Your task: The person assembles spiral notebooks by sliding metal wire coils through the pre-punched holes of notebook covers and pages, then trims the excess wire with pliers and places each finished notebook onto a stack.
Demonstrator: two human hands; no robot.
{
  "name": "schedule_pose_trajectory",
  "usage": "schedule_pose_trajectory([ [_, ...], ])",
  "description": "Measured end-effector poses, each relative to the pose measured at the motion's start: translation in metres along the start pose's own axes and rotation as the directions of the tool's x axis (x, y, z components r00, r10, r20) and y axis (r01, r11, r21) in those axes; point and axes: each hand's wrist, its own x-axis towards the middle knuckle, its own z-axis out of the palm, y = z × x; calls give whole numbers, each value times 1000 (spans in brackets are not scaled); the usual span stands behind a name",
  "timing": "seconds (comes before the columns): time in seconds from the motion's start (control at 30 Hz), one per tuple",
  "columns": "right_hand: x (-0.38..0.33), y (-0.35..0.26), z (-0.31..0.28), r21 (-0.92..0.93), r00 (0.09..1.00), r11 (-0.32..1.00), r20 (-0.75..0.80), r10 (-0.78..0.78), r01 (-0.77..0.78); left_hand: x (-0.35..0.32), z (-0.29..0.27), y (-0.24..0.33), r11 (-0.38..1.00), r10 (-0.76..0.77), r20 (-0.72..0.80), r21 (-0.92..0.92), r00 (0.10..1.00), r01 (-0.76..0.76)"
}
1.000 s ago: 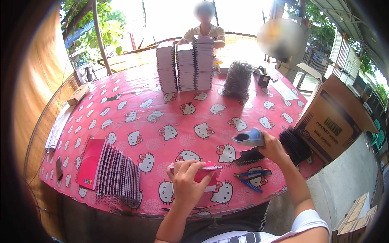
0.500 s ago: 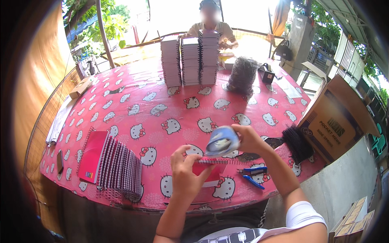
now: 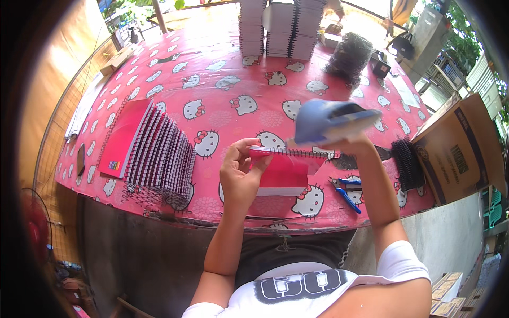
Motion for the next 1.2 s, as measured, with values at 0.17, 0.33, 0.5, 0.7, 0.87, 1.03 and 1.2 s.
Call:
schedule_pose_trajectory([
  [0.17, 21, -3, 12, -428, 993, 903, -115, -8, -42, 1, -2, -11, 975, -1, -48, -223, 999, -10],
  [0.33, 17, 2, 13, -725, 972, 668, -237, -13, -168, -2, -15, -16, 968, -34, 38, -248, 999, 42],
  [0.5, -61, 47, -40, -705, 776, 384, -629, 49, -596, 4, -15, -16, 946, -14, 105, -320, 994, 48],
  [0.7, -148, 46, -19, -786, 880, 461, -475, -24, -412, -3, 6, 13, 873, 481, -111, -34, 870, -487],
  [0.87, -179, 27, 44, -747, 931, 575, -355, 79, -334, -26, 11, 3, 670, 587, 304, 338, 750, -661],
  [1.03, -159, -2, 58, -598, 922, 758, -387, 14, -263, -39, 20, -18, 789, 514, 127, 318, 848, -526],
  [1.2, -118, -50, 88, -527, 939, 850, -292, -182, 1, -37, 20, -21, 786, 544, 100, 287, 833, -548],
])
